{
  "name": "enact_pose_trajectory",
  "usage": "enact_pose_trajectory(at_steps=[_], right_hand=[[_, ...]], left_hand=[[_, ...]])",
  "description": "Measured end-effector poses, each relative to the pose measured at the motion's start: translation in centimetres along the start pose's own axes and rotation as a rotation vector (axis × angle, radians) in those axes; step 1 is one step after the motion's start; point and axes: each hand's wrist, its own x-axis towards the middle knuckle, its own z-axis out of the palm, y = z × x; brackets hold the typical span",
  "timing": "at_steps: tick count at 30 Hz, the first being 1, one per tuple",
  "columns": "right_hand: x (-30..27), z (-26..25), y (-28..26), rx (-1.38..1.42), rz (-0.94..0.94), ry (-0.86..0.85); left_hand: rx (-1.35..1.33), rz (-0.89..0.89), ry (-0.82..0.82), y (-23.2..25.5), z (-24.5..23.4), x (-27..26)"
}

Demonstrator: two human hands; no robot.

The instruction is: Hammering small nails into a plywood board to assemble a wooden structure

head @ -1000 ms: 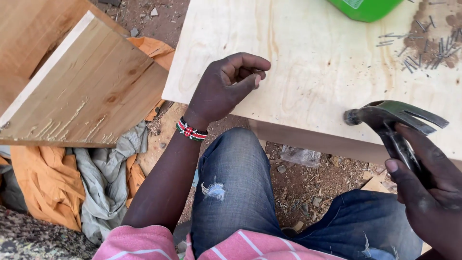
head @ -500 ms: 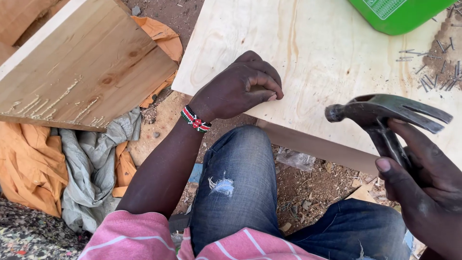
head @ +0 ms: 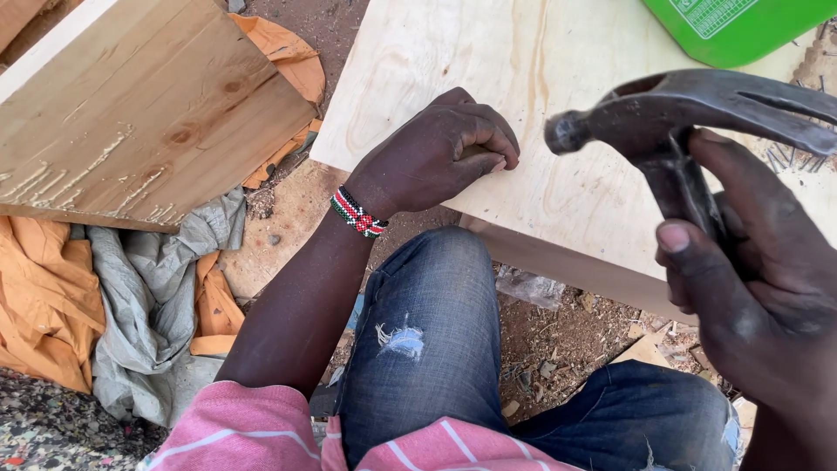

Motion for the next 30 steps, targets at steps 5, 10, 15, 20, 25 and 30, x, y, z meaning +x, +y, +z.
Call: enact_pose_trajectory(at_steps=[5,10,15,20,25,30], right_hand=[[1.2,0.7,1.7,-0.262,-0.114,-0.031],[2.7,0.1,1.8,-0.458,-0.294,-0.225],[1.8,0.7,1.8,-0.343,-0.35,0.038],[3.0,0.0,2.1,-0.413,-0.305,-0.166],[2.7,0.8,0.7,0.01,-0.619,-0.12],[2.8,0.3,1.5,-0.362,-0.313,-0.164]], left_hand=[[0.022,0.011,0.013,-0.1,0.3,-0.1],[0.029,-0.015,0.025,-0.3,0.5,-0.3],[0.001,-0.007,0.04,0.0,0.4,-0.4],[0.028,-0.053,0.038,-0.1,0.7,-0.3],[0.001,-0.059,0.032,-0.1,0.5,-0.4],[0.063,-0.024,0.05,0.1,0.6,-0.6]])
